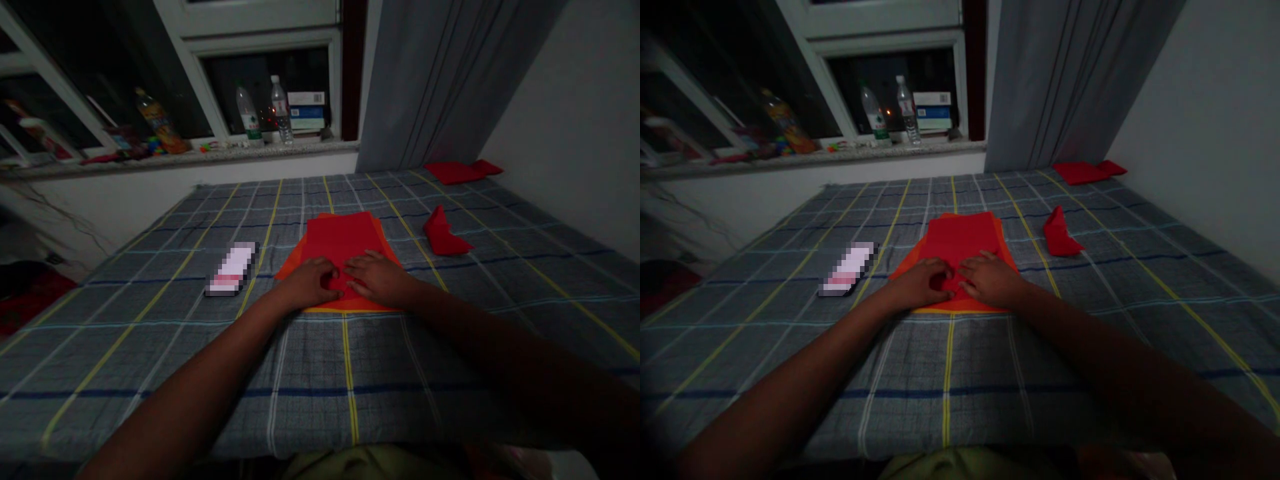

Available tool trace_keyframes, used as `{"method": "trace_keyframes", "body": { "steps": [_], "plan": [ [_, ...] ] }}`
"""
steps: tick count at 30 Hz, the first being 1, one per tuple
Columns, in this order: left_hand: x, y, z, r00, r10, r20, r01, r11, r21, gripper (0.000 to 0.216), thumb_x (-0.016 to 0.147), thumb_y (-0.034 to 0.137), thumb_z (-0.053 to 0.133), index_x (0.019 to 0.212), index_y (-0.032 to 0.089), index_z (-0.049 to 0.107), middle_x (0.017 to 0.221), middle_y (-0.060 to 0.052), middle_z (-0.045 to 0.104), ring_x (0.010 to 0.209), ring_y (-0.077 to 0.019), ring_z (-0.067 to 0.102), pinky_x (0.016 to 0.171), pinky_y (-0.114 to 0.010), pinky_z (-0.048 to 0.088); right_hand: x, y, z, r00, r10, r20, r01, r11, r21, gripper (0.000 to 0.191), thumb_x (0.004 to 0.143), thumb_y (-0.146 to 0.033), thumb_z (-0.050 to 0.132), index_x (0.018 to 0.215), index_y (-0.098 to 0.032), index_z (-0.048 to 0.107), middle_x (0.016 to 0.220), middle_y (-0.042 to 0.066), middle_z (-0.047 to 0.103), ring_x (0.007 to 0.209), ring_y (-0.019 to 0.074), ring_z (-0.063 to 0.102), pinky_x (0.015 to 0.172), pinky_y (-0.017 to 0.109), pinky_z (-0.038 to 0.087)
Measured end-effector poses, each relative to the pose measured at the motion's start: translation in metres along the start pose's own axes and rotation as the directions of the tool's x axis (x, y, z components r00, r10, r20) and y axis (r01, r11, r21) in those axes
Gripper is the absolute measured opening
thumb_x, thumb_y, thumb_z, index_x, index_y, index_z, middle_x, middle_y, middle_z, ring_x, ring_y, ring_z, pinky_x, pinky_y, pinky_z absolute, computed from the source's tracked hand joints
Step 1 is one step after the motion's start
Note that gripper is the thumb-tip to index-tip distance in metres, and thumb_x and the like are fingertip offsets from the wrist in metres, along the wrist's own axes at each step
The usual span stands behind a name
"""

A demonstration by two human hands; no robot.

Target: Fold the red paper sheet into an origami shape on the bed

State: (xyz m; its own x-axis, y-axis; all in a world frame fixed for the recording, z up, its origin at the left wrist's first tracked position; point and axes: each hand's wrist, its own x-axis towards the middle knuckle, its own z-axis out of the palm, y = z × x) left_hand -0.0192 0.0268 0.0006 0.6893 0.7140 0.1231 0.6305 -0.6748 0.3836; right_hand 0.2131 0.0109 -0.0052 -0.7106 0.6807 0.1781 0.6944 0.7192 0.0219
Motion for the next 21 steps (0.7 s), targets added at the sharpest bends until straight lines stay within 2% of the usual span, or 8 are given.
{"method": "trace_keyframes", "body": {
  "steps": [3,8,12,16,21],
  "plan": [
    [0.001,0.003,-0.001,1.000,-0.020,0.017,0.019,0.999,0.028,0.041,0.079,0.050,0.070,0.107,0.022,0.062,0.111,-0.006,0.064,0.104,-0.0246,0.059,0.096,-0.038,0.046,0.000,0.000,0.000,1.000,0.013,0.009,-0.013,1.000,-0.002,0.041,0.101,-0.035,0.042,0.130,-0.015,0.063,0.139,0.014,0.060,0.128,0.0277,0.055,0.111,0.047,0.032],
    [0.002,0.006,-0.003,0.993,-0.106,0.050,0.102,0.992,0.079,0.061,0.079,0.053,0.067,0.128,0.019,0.056,0.126,-0.010,0.061,0.115,-0.0286,0.056,0.101,-0.041,0.045,0.001,-0.001,0.001,1.000,0.020,0.018,-0.020,1.000,0.001,0.043,0.101,-0.035,0.042,0.134,-0.015,0.061,0.141,0.014,0.059,0.129,0.0276,0.053,0.112,0.047,0.031],
    [0.002,0.007,-0.012,0.988,-0.067,0.139,0.060,0.997,0.054,0.052,0.084,0.047,0.062,0.127,0.018,0.058,0.129,-0.010,0.059,0.119,-0.0272,0.055,0.105,-0.038,0.042,0.001,-0.001,0.001,0.999,0.030,0.022,-0.030,1.000,0.004,0.042,0.101,-0.036,0.041,0.133,-0.015,0.062,0.140,0.014,0.060,0.129,0.0276,0.053,0.112,0.047,0.031],
    [0.002,0.006,-0.017,0.987,-0.040,0.159,0.039,0.999,0.009,0.042,0.091,0.038,0.053,0.126,0.017,0.059,0.129,-0.011,0.060,0.119,-0.0240,0.055,0.105,-0.035,0.041,0.001,-0.001,0.001,1.000,0.016,0.014,-0.016,1.000,0.001,0.043,0.102,-0.036,0.039,0.134,-0.015,0.061,0.140,0.014,0.060,0.128,0.0271,0.054,0.112,0.047,0.031],
    [0.004,0.005,-0.013,0.991,-0.038,0.130,0.035,0.999,0.024,0.041,0.093,0.048,0.051,0.120,0.018,0.061,0.123,-0.010,0.062,0.113,-0.0248,0.057,0.100,-0.037,0.044,0.001,-0.001,0.001,1.000,0.018,0.015,-0.018,1.000,-0.019,0.044,0.101,-0.036,0.041,0.134,-0.014,0.061,0.141,0.014,0.059,0.130,0.0284,0.053,0.111,0.047,0.032]
  ]
}}
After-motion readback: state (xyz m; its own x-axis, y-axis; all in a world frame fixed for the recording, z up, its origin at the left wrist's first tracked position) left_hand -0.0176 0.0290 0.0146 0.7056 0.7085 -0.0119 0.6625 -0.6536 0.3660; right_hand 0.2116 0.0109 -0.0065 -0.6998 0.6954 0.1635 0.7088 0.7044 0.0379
